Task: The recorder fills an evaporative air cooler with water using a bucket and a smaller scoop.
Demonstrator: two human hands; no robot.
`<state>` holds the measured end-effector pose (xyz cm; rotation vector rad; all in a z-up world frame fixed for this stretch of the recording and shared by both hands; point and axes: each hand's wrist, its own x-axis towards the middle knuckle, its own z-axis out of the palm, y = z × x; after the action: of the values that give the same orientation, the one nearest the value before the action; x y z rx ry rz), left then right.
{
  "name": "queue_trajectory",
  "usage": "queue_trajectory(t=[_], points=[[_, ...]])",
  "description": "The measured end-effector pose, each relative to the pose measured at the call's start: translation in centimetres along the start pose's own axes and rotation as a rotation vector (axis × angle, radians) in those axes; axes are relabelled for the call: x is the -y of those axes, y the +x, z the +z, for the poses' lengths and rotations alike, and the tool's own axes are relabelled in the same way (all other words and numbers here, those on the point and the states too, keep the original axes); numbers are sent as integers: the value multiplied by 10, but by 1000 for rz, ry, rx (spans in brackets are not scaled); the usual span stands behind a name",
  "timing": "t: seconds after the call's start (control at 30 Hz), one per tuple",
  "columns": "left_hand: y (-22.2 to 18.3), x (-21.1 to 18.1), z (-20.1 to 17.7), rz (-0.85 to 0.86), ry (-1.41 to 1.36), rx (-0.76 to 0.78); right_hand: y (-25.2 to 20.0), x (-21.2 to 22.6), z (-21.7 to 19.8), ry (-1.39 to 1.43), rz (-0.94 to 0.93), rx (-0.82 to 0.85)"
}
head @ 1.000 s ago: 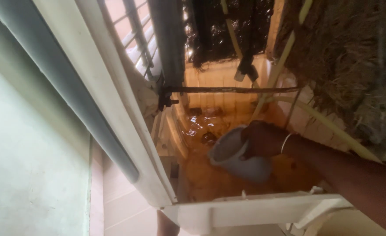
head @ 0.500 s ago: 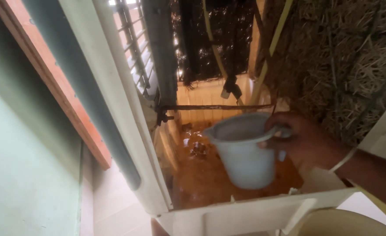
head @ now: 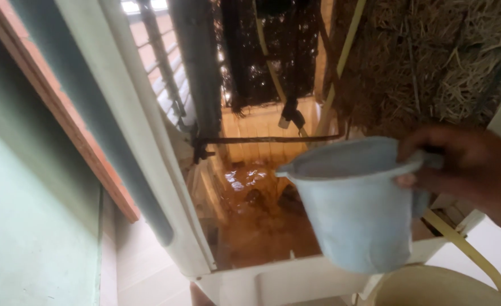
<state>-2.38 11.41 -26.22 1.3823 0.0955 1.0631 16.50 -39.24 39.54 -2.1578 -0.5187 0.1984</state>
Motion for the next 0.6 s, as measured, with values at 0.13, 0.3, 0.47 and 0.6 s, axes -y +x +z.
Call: queue_trajectory(t=[0.13, 0.3, 0.47, 0.6], points=[[17, 31, -14, -50, -46, 18, -30, -45, -17, 178, -497, 114], [53, 74, 22, -170, -158, 87, -107, -104, -45, -93, -600, -24], [67, -64, 65, -373, -362, 100, -184, -147, -70, -425, -530, -171], [69, -185, 143, -503, -514, 39, -222, -170, -75, -685, -539, -259]])
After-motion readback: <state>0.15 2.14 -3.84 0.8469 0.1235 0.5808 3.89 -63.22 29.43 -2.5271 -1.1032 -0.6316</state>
